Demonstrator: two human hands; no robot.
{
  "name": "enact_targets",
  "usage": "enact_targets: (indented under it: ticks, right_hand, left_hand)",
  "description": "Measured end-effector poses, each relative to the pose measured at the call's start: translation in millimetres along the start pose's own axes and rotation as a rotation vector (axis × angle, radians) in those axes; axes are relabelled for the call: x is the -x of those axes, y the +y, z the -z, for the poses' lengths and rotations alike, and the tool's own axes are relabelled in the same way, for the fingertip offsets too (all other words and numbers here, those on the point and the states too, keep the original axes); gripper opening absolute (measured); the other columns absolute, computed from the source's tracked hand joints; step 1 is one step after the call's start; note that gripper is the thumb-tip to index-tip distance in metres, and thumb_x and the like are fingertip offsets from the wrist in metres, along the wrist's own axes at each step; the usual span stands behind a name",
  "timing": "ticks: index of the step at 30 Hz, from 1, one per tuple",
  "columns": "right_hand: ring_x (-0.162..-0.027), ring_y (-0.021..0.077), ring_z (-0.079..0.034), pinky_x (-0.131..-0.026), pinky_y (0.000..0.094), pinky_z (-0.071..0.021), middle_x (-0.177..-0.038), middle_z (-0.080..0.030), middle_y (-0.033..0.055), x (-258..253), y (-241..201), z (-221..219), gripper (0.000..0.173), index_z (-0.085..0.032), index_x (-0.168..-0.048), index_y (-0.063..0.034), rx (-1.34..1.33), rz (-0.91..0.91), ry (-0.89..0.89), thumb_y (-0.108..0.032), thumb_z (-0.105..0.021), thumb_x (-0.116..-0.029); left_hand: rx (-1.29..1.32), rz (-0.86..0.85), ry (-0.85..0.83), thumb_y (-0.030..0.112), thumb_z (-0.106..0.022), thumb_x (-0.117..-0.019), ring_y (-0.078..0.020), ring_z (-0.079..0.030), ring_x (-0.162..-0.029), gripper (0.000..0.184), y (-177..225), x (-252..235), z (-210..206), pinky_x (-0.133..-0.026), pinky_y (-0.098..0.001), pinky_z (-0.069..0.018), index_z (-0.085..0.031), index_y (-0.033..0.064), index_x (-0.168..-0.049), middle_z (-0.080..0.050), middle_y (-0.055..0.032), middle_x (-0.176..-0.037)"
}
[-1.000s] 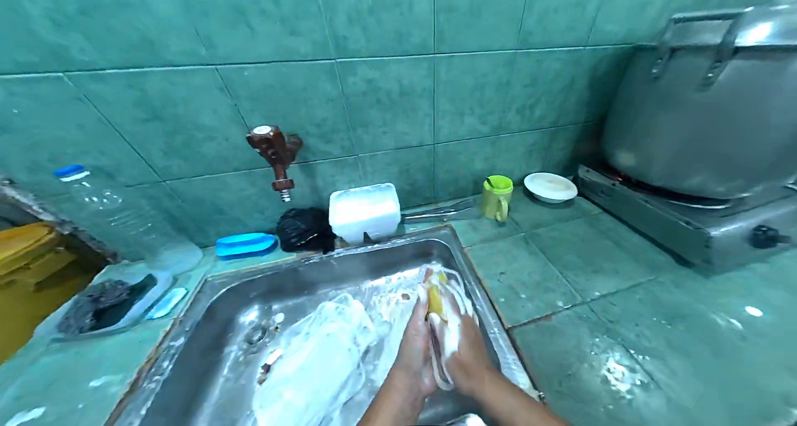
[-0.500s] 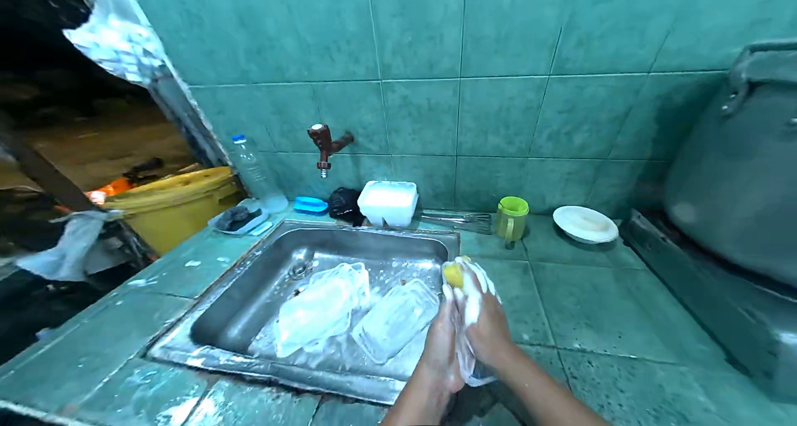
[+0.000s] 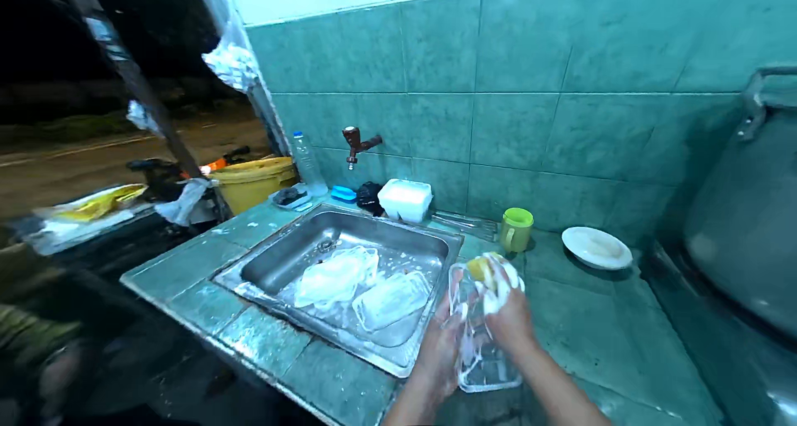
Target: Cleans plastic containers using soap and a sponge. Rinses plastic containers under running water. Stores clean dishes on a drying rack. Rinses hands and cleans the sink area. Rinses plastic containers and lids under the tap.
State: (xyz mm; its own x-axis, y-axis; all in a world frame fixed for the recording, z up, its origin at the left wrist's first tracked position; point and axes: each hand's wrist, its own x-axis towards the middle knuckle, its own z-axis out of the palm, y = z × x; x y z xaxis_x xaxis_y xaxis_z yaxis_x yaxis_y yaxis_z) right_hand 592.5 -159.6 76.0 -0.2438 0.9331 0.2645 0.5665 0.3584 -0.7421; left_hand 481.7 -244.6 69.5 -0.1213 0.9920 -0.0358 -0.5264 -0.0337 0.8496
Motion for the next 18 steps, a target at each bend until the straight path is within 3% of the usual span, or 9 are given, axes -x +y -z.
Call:
enact_targets:
  ticks: [3,5,7,9,11,12,13,15,18]
  right_hand:
    - [-0.132,0.0325,-0.055,-0.109,0.0454,-0.0471,-0.148,-0.050,0.0260,3,32,30,0.056,-0.045,-0.150,0.0025,-0.385,-0.067,0.058,-0.013,-0.062,-0.0992]
    - [-0.111,0.0210,-0.065,-0.089,0.0354,-0.0571,-0.138,-0.057,0.0197,9,43,51,0.053,-0.041,-0.152,0.0010,-0.706,-0.223,-0.028,-0.010,-0.058,-0.1028]
    - [-0.086,0.0217,-0.070,-0.068,0.0369,-0.0614,-0.114,-0.064,0.0161,21,51,70,0.044,-0.039,-0.149,-0.0004,-1.012,-0.389,-0.138,-0.011,-0.049,-0.1069]
    - [-0.078,0.0242,-0.073,-0.064,0.0379,-0.0633,-0.101,-0.069,0.0164,32,57,84,0.038,-0.039,-0.144,-0.0004,-1.224,-0.453,-0.260,-0.017,-0.039,-0.1096]
    - [-0.079,0.0231,-0.074,-0.066,0.0369,-0.0638,-0.098,-0.070,0.0149,48,48,91,0.036,-0.040,-0.141,-0.0006,-1.311,-0.430,-0.346,-0.019,-0.036,-0.1100]
    - [-0.080,0.0215,-0.073,-0.067,0.0362,-0.0640,-0.098,-0.071,0.0128,59,41,91,0.036,-0.040,-0.141,-0.0013,-1.330,-0.399,-0.384,-0.019,-0.035,-0.1097]
    - [-0.080,0.0215,-0.073,-0.068,0.0365,-0.0639,-0.099,-0.070,0.0120,70,33,91,0.036,-0.038,-0.141,-0.0019,-1.354,-0.370,-0.431,-0.019,-0.033,-0.1093]
    - [-0.082,0.0241,-0.074,-0.070,0.0380,-0.0643,-0.104,-0.070,0.0144,91,24,89,0.038,-0.036,-0.140,-0.0020,-1.463,-0.304,-0.554,-0.021,-0.033,-0.1076]
    - [-0.088,0.0278,-0.075,-0.076,0.0402,-0.0641,-0.117,-0.071,0.0184,112,25,81,0.048,-0.048,-0.132,-0.0036,-1.653,-0.179,-0.859,-0.041,-0.052,-0.1019]
  left_hand:
    - [-0.102,-0.113,0.089,-0.002,-0.042,-0.1034,-0.0271,-0.072,-0.106,0.058,-16,3,-19,-0.085,-0.0414,-0.0623,-0.028,0.0049,-0.159,-0.063,-0.0156,-0.136]
    - [-0.184,-0.204,0.222,-0.007,-0.050,-0.0990,-0.0249,-0.075,-0.093,0.068,-26,5,-29,-0.077,-0.0382,-0.0633,-0.024,0.0067,-0.160,-0.070,-0.0152,-0.124]
    - [-0.320,-0.264,0.361,-0.008,-0.057,-0.0941,-0.0196,-0.073,-0.087,0.077,-36,14,-32,-0.072,-0.0329,-0.0616,-0.022,0.0085,-0.160,-0.069,-0.0137,-0.122]
    - [-0.512,-0.275,0.426,0.000,-0.060,-0.0947,-0.0201,-0.068,-0.100,0.064,-45,23,-33,-0.077,-0.0342,-0.0592,-0.038,0.0068,-0.155,-0.060,-0.0157,-0.135]
    - [-0.600,-0.200,0.376,0.011,-0.051,-0.1023,-0.0196,-0.060,-0.122,0.045,-47,37,-43,-0.097,-0.0378,-0.0542,-0.053,0.0101,-0.147,-0.054,-0.0129,-0.146]
    - [-0.531,-0.150,0.344,0.016,-0.043,-0.1063,-0.0139,-0.060,-0.119,0.042,-48,46,-54,-0.098,-0.0340,-0.0525,-0.054,0.0095,-0.146,-0.057,-0.0079,-0.142]
    - [-0.378,-0.116,0.330,0.023,-0.034,-0.1101,-0.0073,-0.064,-0.101,0.041,-48,58,-70,-0.087,-0.0269,-0.0546,-0.053,0.0069,-0.142,-0.063,-0.0023,-0.122]
    - [0.074,-0.101,0.251,0.046,-0.022,-0.1109,-0.0050,-0.064,-0.072,0.046,-53,77,-88,-0.069,-0.0241,-0.0584,-0.055,0.0138,-0.116,-0.064,0.0038,-0.083]
    - [0.509,-0.164,0.028,0.075,-0.036,-0.0968,-0.0084,-0.064,-0.059,0.066,-53,105,-88,-0.064,-0.0298,-0.0600,-0.071,0.0196,-0.088,-0.065,0.0033,-0.066]
